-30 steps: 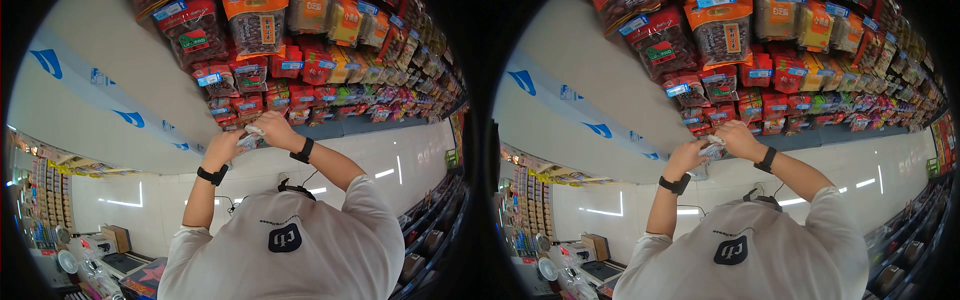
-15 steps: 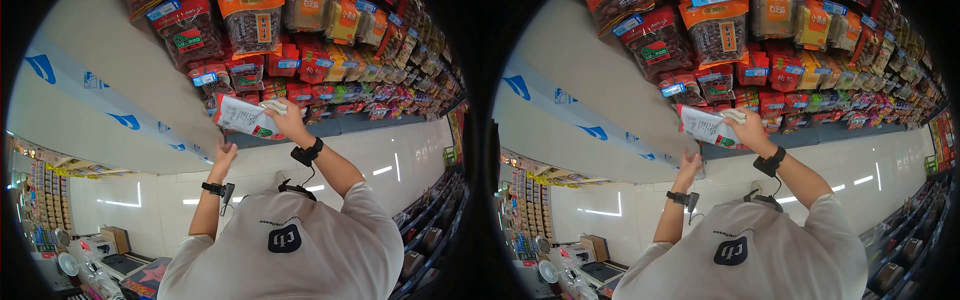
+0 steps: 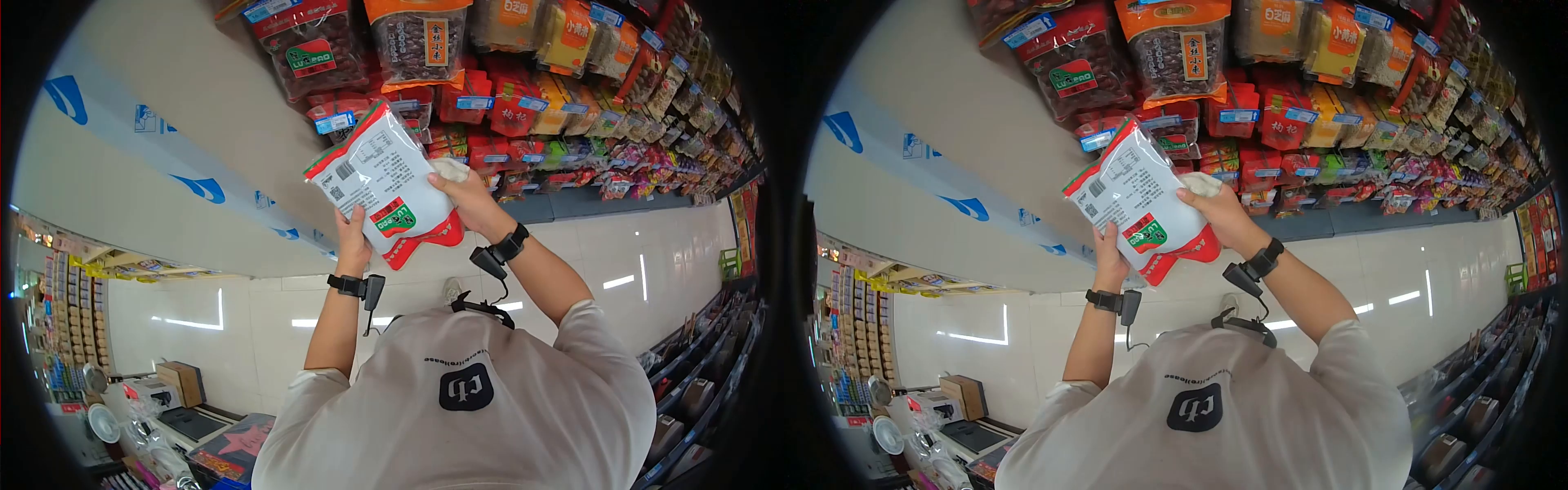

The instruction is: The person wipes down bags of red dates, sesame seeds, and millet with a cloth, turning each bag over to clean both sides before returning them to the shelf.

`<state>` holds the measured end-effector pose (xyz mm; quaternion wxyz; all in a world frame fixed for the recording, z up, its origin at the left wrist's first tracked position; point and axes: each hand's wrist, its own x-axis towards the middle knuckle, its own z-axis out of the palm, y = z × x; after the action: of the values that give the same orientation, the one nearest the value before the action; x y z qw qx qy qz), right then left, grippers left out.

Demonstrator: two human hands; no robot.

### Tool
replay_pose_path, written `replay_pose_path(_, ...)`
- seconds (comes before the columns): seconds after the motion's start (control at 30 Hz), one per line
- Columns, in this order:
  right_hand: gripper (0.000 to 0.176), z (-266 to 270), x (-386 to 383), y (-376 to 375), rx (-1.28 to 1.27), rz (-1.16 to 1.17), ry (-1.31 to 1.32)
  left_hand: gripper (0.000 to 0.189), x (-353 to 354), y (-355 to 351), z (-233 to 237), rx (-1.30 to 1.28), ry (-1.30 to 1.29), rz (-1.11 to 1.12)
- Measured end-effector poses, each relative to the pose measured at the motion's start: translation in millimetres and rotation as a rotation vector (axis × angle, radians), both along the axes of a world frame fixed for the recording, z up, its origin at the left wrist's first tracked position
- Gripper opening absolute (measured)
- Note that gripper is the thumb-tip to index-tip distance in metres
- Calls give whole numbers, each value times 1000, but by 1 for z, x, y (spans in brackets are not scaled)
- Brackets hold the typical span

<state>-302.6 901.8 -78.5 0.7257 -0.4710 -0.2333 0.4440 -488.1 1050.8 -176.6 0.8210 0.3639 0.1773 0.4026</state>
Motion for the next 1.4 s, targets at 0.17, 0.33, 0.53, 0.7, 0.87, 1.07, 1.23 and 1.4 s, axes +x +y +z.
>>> replay_pose_path(0.17, 34, -7, 27, -7, -11, 72, 14, 54, -7, -1, 8, -89, -11, -54)
replay_pose_path(0.33, 30, 0, 35, -15, -214, -123, -194, 57, -17, 2, 12, 37, 73, 14)
replay_pose_path(0.53, 35, 9, -22, 9, 188, -453, -971, 61, -5, -7, 17, 377, 394, 71)
replay_pose_path(0.7, 46, -12, -56, 21, 217, -28, -1817, 63, 13, -22, 22, 886, 577, 34)
replay_pose_path(0.87, 49, -24, 7, 38, -134, -420, -1510, 64, 7, -26, 30, 271, 276, -64)
replay_pose_path(1.07, 48, -8, -18, 43, 87, -131, -1488, 62, 10, -26, 25, 267, 232, -62)
replay_pose_path(1.23, 48, -2, -17, 44, 138, -247, -1493, 60, 3, -24, 14, 374, 316, -118)
replay_pose_path(1.4, 44, -17, -7, 31, 100, -248, -1519, 61, 1, -24, 16, 194, 238, -50)
